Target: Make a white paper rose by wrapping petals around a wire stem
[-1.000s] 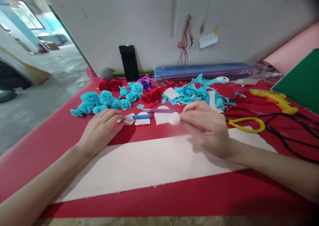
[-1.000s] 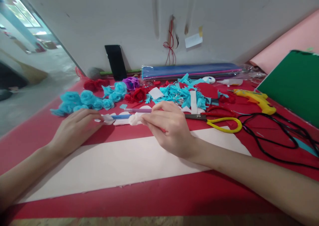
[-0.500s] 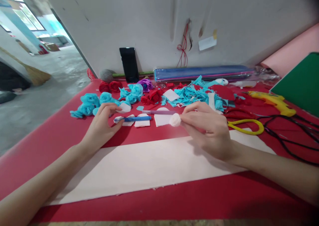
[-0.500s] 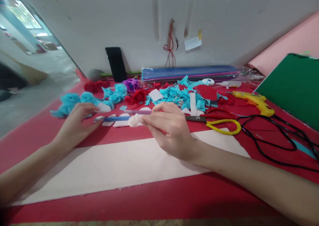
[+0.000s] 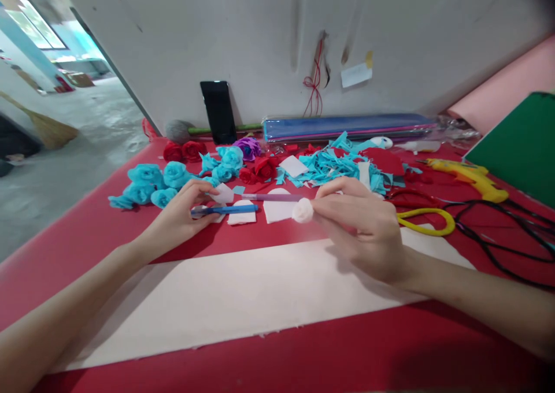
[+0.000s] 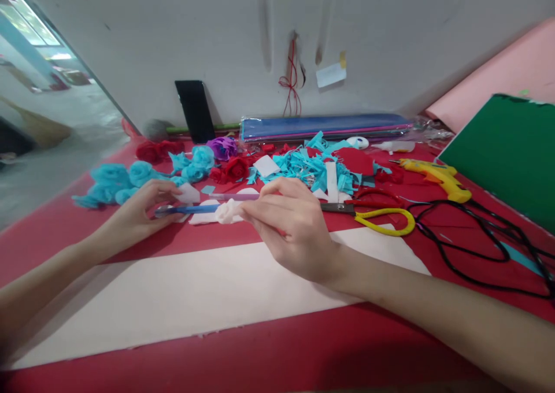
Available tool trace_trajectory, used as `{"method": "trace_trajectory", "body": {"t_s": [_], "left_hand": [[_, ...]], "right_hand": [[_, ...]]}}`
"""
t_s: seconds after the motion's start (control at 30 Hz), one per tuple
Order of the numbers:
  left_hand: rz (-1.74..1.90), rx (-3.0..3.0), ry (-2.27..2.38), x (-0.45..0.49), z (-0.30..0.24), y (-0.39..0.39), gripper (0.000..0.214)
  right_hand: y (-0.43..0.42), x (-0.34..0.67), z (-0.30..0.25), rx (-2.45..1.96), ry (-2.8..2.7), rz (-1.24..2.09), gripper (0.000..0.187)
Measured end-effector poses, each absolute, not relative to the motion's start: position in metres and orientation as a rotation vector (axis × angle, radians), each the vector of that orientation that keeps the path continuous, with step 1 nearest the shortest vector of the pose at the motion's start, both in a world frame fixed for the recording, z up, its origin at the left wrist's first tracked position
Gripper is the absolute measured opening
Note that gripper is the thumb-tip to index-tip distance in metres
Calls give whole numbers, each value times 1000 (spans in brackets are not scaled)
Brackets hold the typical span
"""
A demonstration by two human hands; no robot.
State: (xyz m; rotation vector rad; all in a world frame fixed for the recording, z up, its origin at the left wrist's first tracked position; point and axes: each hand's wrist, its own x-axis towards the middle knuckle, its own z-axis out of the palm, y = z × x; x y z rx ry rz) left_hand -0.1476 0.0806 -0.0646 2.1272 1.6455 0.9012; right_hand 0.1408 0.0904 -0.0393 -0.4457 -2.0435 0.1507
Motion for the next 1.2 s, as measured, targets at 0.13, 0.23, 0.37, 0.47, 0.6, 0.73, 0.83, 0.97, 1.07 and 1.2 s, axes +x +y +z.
{"method": "trace_trajectory", "body": {"t_s": [0.13, 0.23, 0.37, 0.47, 0.6, 0.73, 0.83, 0.97, 1.07, 1.2], "left_hand": [[1122, 2021, 1653, -143, -56, 79, 27], [1301, 1901, 1657, -134, -43, 76, 20], [1536, 1766, 1622, -113, -21, 68, 23], [1664, 1710, 1564, -89, -7, 59, 29], [1769, 1726, 1441, -56, 8, 44, 11], [1937, 1832, 1205, -33, 20, 36, 25], [1960, 1892, 1050, -21, 24, 35, 30], [1812, 1916, 937, -12, 18, 32, 27], [1734, 1941, 872, -12, 13, 30, 23], [1673, 1907, 840, -16, 14, 29, 13]], "right_hand": [[88, 142, -34, -459, -2039, 186, 14], [83, 142, -27, -457, -1995, 281, 17], [75, 142, -16, -565, -1881, 671, 20], [72, 144, -10, -644, -1754, 1068, 20], [68, 147, -4, -617, -1599, 1333, 19], [62, 149, 3, -585, -1587, 1311, 18], [59, 150, 6, -485, -1642, 1215, 19], [63, 150, 2, -224, -1731, 929, 20], [68, 151, 0, -105, -1783, 762, 20], [71, 154, 2, -77, -1814, 642, 22]]}}
